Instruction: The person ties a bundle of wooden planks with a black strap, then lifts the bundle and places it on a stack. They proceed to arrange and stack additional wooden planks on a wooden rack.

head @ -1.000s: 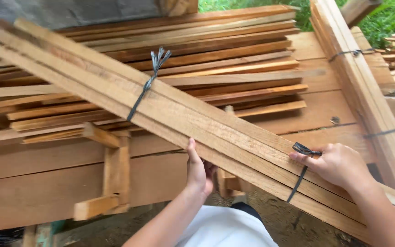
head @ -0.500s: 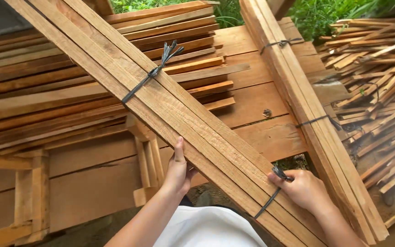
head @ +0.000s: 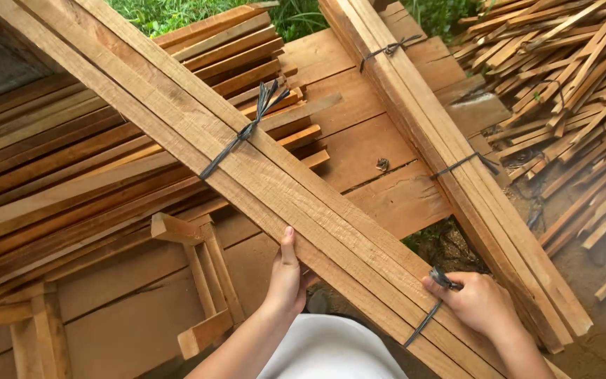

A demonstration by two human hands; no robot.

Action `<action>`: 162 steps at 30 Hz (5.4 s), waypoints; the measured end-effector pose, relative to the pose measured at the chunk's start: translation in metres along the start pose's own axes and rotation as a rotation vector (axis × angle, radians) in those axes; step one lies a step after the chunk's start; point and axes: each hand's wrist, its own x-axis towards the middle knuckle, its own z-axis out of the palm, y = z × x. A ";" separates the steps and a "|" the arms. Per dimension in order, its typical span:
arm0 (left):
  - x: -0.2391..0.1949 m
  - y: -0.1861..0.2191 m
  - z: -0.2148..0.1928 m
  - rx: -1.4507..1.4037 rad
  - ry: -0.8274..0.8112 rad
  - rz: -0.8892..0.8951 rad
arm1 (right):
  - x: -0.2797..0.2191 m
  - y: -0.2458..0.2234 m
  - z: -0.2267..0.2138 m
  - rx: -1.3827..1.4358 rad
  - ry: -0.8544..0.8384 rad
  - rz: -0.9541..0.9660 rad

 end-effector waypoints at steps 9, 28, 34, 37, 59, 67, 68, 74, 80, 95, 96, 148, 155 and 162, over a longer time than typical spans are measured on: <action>0.018 -0.004 0.020 -0.012 -0.005 -0.012 | 0.015 0.018 0.009 0.055 0.050 0.035; 0.155 -0.025 0.252 0.031 0.128 -0.015 | 0.214 0.131 -0.082 0.135 -0.060 -0.036; 0.229 -0.037 0.304 0.077 0.203 0.061 | 0.246 0.143 -0.134 0.425 -0.097 -0.004; 0.265 -0.035 0.325 0.070 0.249 0.089 | 0.286 0.153 -0.136 0.418 -0.089 -0.040; 0.377 0.044 0.416 0.145 0.354 0.223 | 0.358 0.107 -0.222 0.442 -0.046 -0.189; 0.383 0.057 0.421 0.187 0.376 0.194 | 0.378 0.102 -0.220 0.419 -0.052 -0.225; 0.381 0.060 0.423 0.198 0.375 0.184 | 0.376 0.102 -0.222 0.418 -0.057 -0.216; 0.373 0.068 0.431 0.229 0.369 0.190 | 0.401 0.103 -0.206 0.421 -0.059 -0.221; 0.426 0.047 0.395 0.611 0.427 0.476 | 0.375 0.076 -0.228 0.316 -0.016 -0.232; 0.315 -0.118 0.399 0.138 0.121 -0.106 | 0.454 0.114 -0.102 1.015 -0.205 -0.206; 0.317 -0.121 0.402 0.097 0.105 -0.149 | 0.456 0.124 -0.099 1.032 -0.250 -0.194; 0.355 -0.144 0.353 0.378 0.015 -0.093 | 0.468 0.127 -0.069 0.893 -0.189 -0.125; 0.342 -0.099 0.267 0.993 0.007 0.601 | 0.428 0.084 -0.086 0.607 0.588 -0.463; 0.279 -0.031 0.201 0.945 0.116 1.160 | 0.342 -0.030 -0.076 0.561 0.811 -0.879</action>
